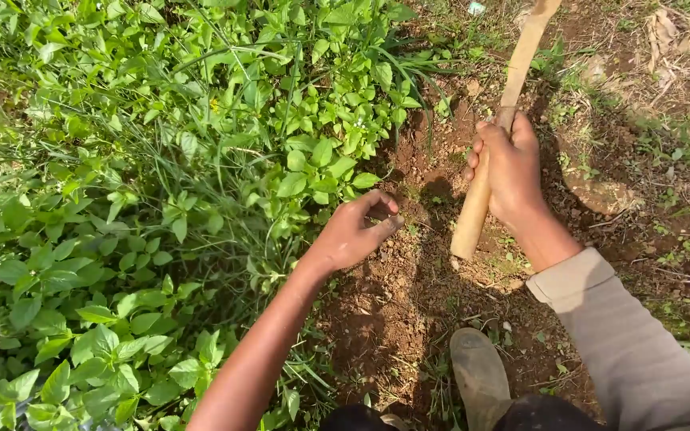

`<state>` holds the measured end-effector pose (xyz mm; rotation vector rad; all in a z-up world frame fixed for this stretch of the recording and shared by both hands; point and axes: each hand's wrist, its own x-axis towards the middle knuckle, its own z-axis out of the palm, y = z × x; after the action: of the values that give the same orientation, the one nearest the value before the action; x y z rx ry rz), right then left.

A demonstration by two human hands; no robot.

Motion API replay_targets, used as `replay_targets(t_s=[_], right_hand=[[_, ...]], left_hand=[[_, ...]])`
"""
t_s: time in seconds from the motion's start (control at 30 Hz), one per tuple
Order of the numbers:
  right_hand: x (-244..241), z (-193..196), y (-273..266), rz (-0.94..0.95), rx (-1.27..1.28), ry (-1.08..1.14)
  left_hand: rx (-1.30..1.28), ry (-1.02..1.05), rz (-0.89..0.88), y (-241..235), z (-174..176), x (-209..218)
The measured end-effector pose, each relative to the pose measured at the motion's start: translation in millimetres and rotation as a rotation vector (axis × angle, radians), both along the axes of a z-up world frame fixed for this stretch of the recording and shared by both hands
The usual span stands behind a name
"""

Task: Clearing weeds and vegetation from a patch of soil using a sickle and hands.

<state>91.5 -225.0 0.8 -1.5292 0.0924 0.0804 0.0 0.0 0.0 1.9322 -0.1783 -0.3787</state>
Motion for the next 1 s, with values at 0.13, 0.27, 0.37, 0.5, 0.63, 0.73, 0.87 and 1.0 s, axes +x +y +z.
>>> replay_targets(t_s=[0.13,0.27,0.37,0.5,0.63,0.73,0.87,1.0], right_hand=[[21,-48,26,-0.035,0.126,0.078],[24,-80,45,-0.075,0.204,0.141],[25,-98,54,-0.054,0.368,0.138],[27,-117,55,0.006,0.427,0.214],[32,-116,44,0.073,0.47,0.259],[35,-106,42,0.172,0.303,0.323],[44,-92,53,0.125,0.378,0.327],[47,-54,53,0.128,0.368,0.336]], left_hand=[[-0.168,-0.077,0.104,-41,-44,43],[-0.221,-0.315,0.243,-80,-54,91],[-0.137,-0.49,0.243,-99,-55,123],[0.516,-0.895,0.139,-107,-86,182],[1.02,-0.655,-0.026,-64,-79,222],[1.185,-0.397,0.189,-31,-80,231],[1.569,-0.24,0.214,-7,-77,228],[1.594,-0.195,0.226,-5,-71,225]])
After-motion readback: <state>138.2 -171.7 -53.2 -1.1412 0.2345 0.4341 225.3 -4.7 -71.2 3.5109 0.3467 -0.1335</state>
